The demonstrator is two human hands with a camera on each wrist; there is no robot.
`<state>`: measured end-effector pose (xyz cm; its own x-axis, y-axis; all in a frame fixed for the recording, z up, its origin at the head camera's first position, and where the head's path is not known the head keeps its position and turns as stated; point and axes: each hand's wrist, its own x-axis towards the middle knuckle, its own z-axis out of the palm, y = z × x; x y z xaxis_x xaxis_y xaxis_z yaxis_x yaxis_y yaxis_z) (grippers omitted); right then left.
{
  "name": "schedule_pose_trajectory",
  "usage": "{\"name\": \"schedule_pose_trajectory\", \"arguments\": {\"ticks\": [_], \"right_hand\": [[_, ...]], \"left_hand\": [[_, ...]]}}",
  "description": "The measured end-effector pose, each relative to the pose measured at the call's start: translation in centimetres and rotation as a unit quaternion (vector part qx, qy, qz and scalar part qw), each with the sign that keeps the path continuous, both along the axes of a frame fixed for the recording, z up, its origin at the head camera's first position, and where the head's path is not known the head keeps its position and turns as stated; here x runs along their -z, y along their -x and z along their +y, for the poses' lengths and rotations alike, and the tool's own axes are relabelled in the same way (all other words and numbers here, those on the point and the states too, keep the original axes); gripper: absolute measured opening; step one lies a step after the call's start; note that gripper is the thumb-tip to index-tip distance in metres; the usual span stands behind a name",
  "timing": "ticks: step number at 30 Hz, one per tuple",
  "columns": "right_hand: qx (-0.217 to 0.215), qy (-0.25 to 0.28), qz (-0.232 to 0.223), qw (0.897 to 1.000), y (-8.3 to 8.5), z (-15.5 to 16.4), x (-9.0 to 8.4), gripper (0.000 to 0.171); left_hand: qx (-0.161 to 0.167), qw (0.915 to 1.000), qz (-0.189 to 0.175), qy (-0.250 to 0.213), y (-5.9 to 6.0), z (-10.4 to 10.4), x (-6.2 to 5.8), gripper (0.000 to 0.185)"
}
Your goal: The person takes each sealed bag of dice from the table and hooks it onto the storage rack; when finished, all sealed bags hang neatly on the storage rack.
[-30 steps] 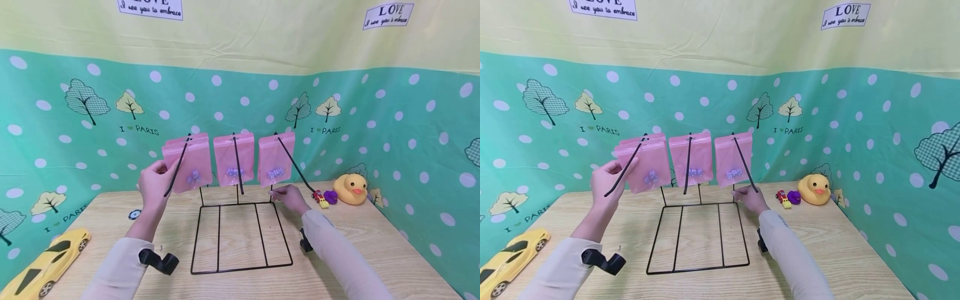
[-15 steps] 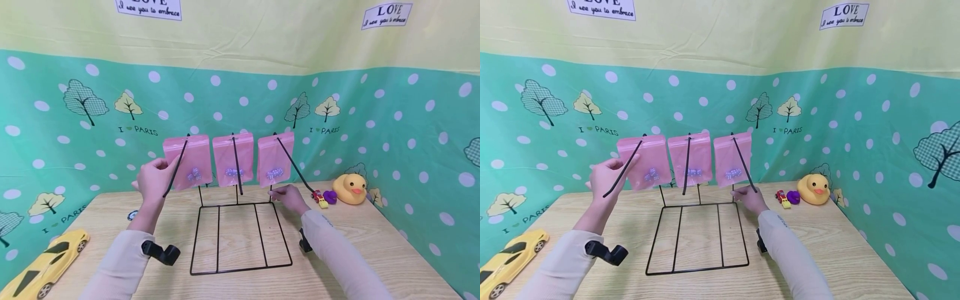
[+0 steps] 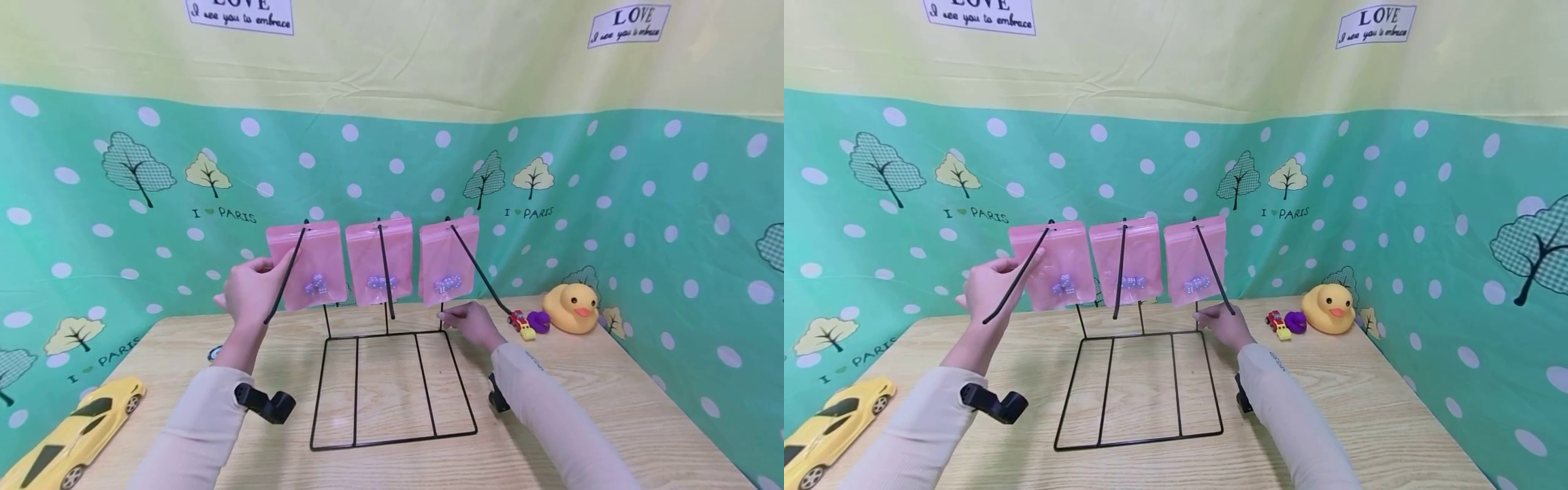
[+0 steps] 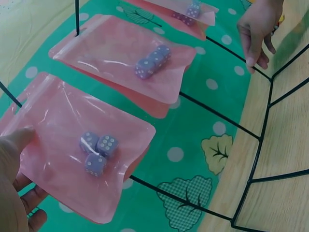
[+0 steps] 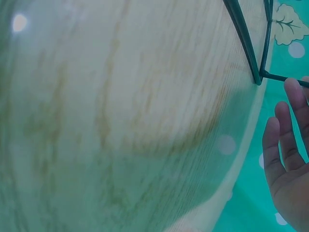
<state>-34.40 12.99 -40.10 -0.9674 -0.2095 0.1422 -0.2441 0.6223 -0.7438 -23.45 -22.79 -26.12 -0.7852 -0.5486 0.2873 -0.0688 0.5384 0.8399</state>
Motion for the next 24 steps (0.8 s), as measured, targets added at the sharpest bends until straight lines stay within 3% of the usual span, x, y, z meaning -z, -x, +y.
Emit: {"name": "schedule_pose_trajectory", "arguments": {"ticks": [11,24], "right_hand": [[0.004,0.002,-0.008,1.000,0.1,-0.1,0.0,0.028],[0.003,0.002,-0.008,1.000,0.2,0.0,0.3,0.029]], "left_hand": [[0.005,0.9998,-0.020,-0.005,0.1,-0.4,-0.1,0.074],[0.000,0.9999,-0.010,-0.002,-0.1,-0.6,1.5,0.077]]}}
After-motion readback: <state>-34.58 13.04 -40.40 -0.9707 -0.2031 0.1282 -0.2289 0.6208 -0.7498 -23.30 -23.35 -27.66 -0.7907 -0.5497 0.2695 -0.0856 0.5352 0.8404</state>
